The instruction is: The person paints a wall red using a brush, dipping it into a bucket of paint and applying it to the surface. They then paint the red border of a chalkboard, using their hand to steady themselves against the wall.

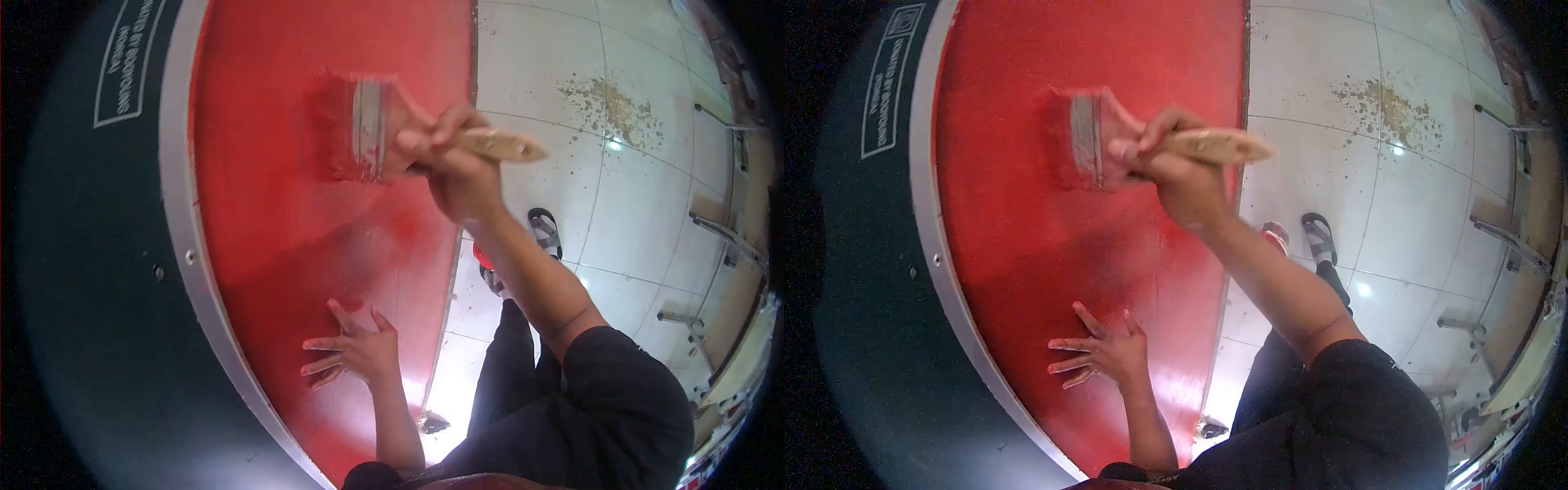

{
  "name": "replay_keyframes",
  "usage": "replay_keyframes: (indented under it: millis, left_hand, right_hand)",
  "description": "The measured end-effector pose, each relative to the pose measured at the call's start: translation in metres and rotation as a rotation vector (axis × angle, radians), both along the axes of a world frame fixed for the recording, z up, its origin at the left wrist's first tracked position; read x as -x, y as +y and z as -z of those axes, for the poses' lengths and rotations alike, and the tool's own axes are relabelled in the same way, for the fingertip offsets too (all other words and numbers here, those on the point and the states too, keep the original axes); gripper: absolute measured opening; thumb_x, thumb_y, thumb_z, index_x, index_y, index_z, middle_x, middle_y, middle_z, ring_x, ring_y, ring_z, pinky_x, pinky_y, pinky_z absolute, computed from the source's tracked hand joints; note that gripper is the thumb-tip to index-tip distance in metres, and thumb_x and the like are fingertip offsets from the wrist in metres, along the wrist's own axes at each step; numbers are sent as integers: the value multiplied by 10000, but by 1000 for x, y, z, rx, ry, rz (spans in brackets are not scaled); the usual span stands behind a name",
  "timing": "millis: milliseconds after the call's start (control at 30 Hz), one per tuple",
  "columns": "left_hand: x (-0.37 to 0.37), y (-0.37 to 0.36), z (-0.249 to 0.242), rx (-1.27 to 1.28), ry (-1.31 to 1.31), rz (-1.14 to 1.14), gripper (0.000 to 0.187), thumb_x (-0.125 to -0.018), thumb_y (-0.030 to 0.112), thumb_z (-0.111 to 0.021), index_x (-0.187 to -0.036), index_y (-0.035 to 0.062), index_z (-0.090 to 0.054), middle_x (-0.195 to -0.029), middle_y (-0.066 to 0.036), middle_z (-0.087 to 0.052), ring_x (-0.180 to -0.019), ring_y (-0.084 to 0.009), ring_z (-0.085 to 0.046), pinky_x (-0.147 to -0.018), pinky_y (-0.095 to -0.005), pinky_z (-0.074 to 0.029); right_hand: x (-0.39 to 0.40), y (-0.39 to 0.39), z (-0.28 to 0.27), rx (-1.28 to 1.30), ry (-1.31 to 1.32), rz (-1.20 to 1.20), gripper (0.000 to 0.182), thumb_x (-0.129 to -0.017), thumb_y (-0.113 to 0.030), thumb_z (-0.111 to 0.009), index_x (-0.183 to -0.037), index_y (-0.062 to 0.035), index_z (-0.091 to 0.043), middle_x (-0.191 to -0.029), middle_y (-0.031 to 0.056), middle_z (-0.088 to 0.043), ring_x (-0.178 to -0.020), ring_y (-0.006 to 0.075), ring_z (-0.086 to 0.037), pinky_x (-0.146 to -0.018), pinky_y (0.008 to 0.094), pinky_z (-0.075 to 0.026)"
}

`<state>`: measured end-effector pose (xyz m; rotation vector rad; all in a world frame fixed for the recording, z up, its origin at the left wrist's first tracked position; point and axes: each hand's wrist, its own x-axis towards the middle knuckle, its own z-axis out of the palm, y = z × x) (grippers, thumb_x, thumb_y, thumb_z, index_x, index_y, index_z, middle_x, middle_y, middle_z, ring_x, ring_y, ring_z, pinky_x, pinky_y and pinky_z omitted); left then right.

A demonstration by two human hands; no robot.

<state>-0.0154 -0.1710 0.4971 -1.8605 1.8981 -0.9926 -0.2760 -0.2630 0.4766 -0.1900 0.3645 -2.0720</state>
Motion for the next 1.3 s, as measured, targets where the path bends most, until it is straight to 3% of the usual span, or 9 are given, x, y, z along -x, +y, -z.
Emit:
replay_keyframes:
  millis: [133, 233, 400, 533, 700, 900, 1033, 1167, 1300]
  left_hand:
    - [-2, 2, -4, 6, 30, 45, 993, -759, 628, -622, -1501, 419, 4, -1475, -296, 301, -1245, -707, 193, -798, -889, -8]
    - [-1, 8, -11, -50, 96, 41, 988, -757, 564, -675, -1502, 420, -42, -1488, -275, 293, -1261, -690, 194, -811, -887, -14]
    - [-11, 19, -23, -128, 240, 98, 1013, -733, 493, -741, -1505, 404, -91, -1500, -277, 261, -1310, -630, 194, -909, -843, -44]
    - [-41, 35, -23, -84, 364, 274, 1078, -681, 464, -796, -1508, 385, -109, -1505, -293, 231, -1353, -573, 183, -1011, -769, -63]
    - [-71, 71, -28, -35, 409, 260, 1101, -659, 435, -820, -1507, 379, -121, -1501, -305, 223, -1352, -576, 183, -1026, -755, -61]
    - [-103, 88, -16, -230, 392, 165, 1051, -700, 389, -788, -1510, 364, -119, -1519, -308, 158, -1352, -612, 75, -1009, -762, -136]
    - [-119, 88, -10, -323, 367, 222, 983, -756, 353, -747, -1512, 355, -117, -1543, -281, 103, -1339, -639, -49, -978, -765, -211]
    - [-109, 90, -29, -413, 476, 183, 956, -777, 346, -734, -1511, 347, -123, -1549, -266, 97, -1347, -628, -45, -982, -758, -217]
    - [-113, 97, -26, -340, 549, 264, 1007, -748, 354, -758, -1512, 330, -103, -1534, -300, 99, -1367, -598, 10, -1017, -741, -161]
  right_hand:
    - [22, 0, -6, 186, -205, 69, 223, -861, 52, -586, -833, -141, -478, -845, 95, -628, -769, 250, -685, -592, 358, -611]
    - [-4, 20, 30, 186, -341, -49, 246, -920, 23, -516, -836, -207, -498, -882, 44, -603, -851, 193, -643, -640, 337, -564]
    - [-109, 50, 122, -284, -258, -206, 235, -842, -46, -647, -844, -200, -469, -819, -5, -598, -743, 162, -635, -614, 330, -554]
    - [-135, 89, 235, -610, -228, -85, 239, -817, -30, -651, -876, -156, -456, -828, 19, -598, -707, 183, -637, -615, 318, -541]
    - [-121, 87, 176, -760, -10, -25, 195, -807, -14, -622, -868, -112, -465, -855, 55, -608, -731, 193, -646, -619, 333, -551]
    - [-119, 75, -51, -168, 84, 9, 182, -815, 36, -624, -790, -88, -493, -772, 84, -627, -682, 227, -684, -557, 350, -589]
    - [-112, 76, -126, -52, 170, 55, 205, -817, 42, -639, -785, -96, -490, -783, 91, -619, -684, 215, -674, -552, 363, -603]
    - [-137, 65, -22, -107, -154, 20, 269, -811, 23, -651, -900, -137, -454, -811, 67, -608, -701, 182, -654, -565, 341, -571]
    - [-140, 93, 93, -397, -150, -54, 310, -810, -20, -659, -938, -160, -414, -845, 31, -609, -750, 176, -649, -596, 322, -543]
